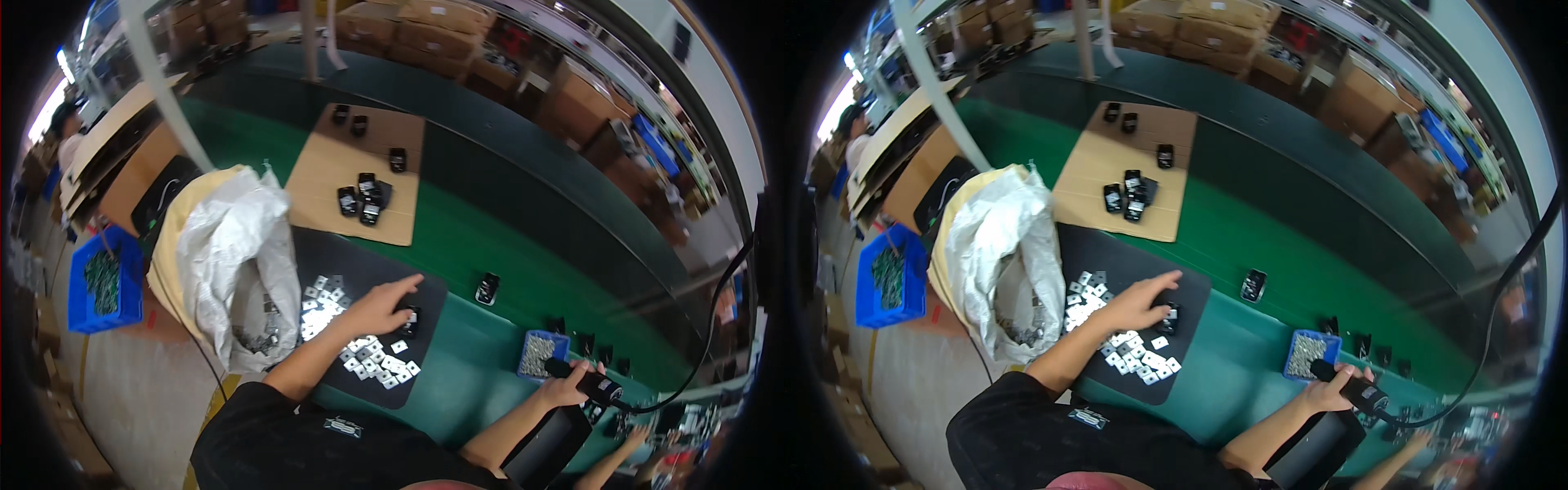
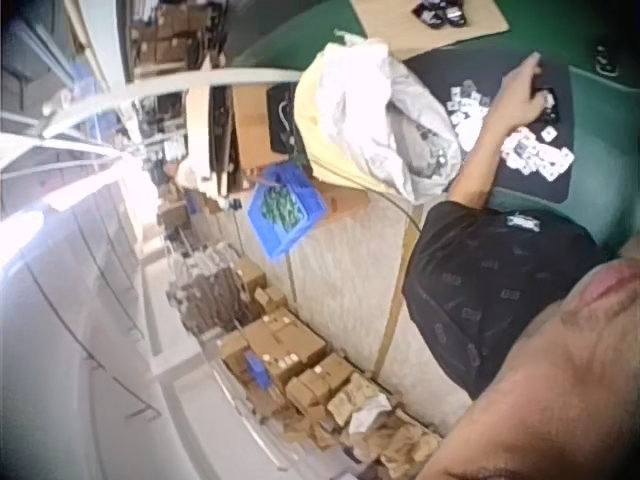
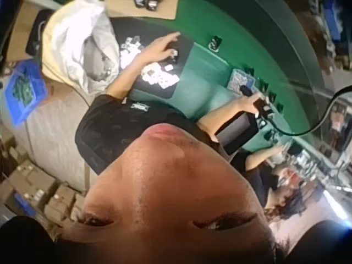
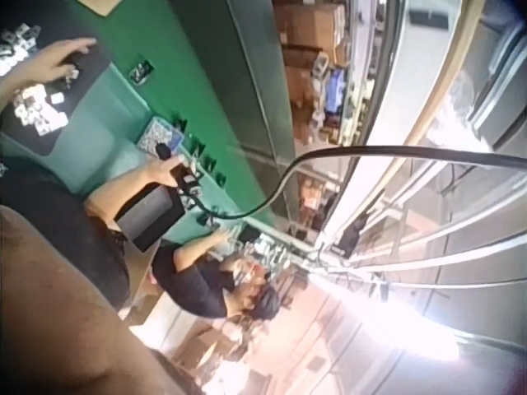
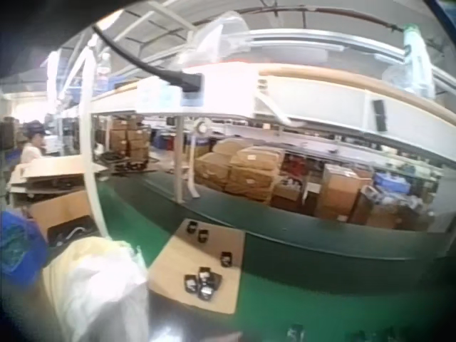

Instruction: The person uses a power screwdriver to attach small metal brackets to black electronic devices on a green workbench. They pick up each device, secure the bracket, and place the finished unit onto a cardboard sheet. The process is repeated for multiple units throughout the clip.

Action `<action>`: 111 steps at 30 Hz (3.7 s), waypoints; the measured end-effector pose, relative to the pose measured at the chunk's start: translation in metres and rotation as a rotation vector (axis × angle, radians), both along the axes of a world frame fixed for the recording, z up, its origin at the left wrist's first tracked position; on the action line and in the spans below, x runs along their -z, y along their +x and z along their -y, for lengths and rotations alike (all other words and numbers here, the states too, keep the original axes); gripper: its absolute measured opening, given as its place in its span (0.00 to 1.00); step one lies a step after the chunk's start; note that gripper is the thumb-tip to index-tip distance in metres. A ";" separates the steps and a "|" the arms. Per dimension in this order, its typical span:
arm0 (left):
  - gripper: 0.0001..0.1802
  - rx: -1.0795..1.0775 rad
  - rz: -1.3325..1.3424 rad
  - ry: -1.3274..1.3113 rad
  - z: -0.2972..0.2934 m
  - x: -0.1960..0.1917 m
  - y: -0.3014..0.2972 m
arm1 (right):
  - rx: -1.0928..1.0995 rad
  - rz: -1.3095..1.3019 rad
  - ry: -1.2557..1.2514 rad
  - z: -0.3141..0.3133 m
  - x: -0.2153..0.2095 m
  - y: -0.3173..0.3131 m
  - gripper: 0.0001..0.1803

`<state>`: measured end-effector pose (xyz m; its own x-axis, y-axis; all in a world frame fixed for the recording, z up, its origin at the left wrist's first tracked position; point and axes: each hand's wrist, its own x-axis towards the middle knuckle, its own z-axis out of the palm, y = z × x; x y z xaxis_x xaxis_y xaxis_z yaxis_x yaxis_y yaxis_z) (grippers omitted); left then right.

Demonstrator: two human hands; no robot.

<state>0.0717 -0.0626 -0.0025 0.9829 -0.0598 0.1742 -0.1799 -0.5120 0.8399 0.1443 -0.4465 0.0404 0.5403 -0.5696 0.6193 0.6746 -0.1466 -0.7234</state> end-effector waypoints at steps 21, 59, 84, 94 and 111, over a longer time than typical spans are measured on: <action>0.15 0.574 0.171 0.112 0.166 0.007 0.017 | -0.450 -0.117 0.292 -0.063 -0.018 -0.066 0.24; 0.17 0.614 0.176 -0.069 0.116 -0.014 -0.024 | -0.765 -0.098 0.473 -0.076 -0.030 -0.077 0.20; 0.18 0.512 0.294 -0.020 0.101 -0.006 -0.054 | -0.782 -0.127 0.433 -0.095 -0.036 -0.100 0.23; 0.18 0.503 0.309 0.049 0.095 -0.016 -0.068 | -0.903 -0.057 0.468 -0.092 -0.032 -0.112 0.26; 0.43 0.189 0.339 0.137 0.028 -0.016 -0.042 | -0.878 -0.148 0.408 -0.117 -0.028 -0.100 0.24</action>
<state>0.0295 -0.0909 0.0138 0.8408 -0.2785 0.4642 -0.5362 -0.5464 0.6434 0.0441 -0.3295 0.0683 0.9308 -0.0827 0.3560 0.3224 0.6445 -0.6933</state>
